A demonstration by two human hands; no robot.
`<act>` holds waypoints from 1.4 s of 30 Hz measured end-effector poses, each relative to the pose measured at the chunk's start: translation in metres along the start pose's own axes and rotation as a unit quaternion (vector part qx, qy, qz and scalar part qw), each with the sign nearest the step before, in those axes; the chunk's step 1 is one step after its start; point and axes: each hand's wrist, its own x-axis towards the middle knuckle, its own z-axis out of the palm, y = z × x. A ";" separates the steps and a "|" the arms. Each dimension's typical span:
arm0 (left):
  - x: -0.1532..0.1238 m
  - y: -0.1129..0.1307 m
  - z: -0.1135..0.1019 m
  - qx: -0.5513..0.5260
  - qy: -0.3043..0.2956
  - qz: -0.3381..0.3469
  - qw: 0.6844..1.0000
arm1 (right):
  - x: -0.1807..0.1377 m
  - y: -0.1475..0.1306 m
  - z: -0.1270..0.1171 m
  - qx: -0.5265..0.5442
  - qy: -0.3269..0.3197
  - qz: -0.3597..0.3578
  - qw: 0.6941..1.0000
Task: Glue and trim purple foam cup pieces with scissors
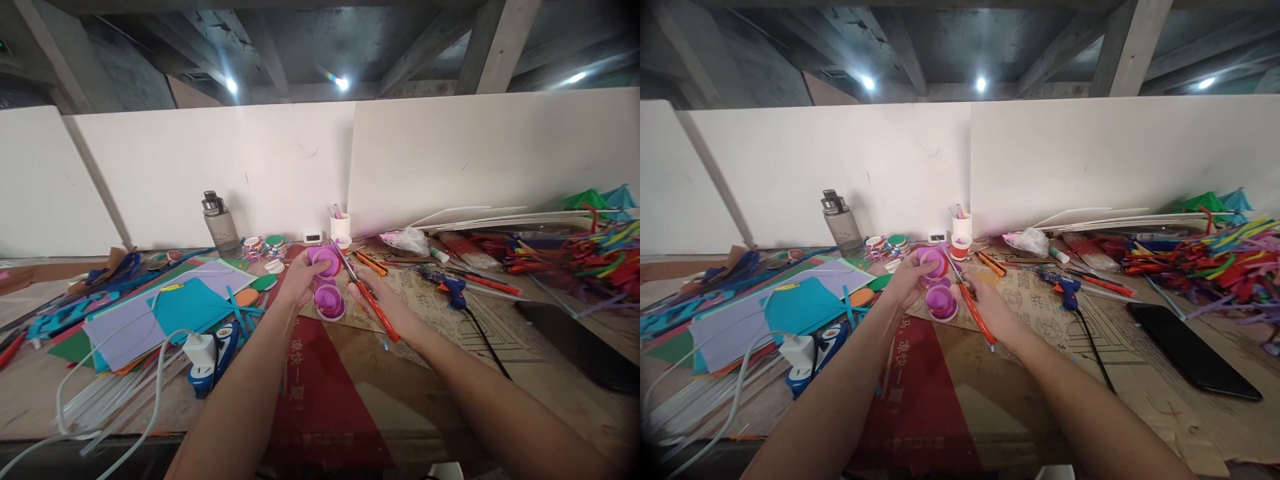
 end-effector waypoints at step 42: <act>-0.012 -0.027 0.037 -0.265 0.209 -0.008 0.941 | -0.003 -0.002 0.005 -0.012 0.052 -0.010 0.998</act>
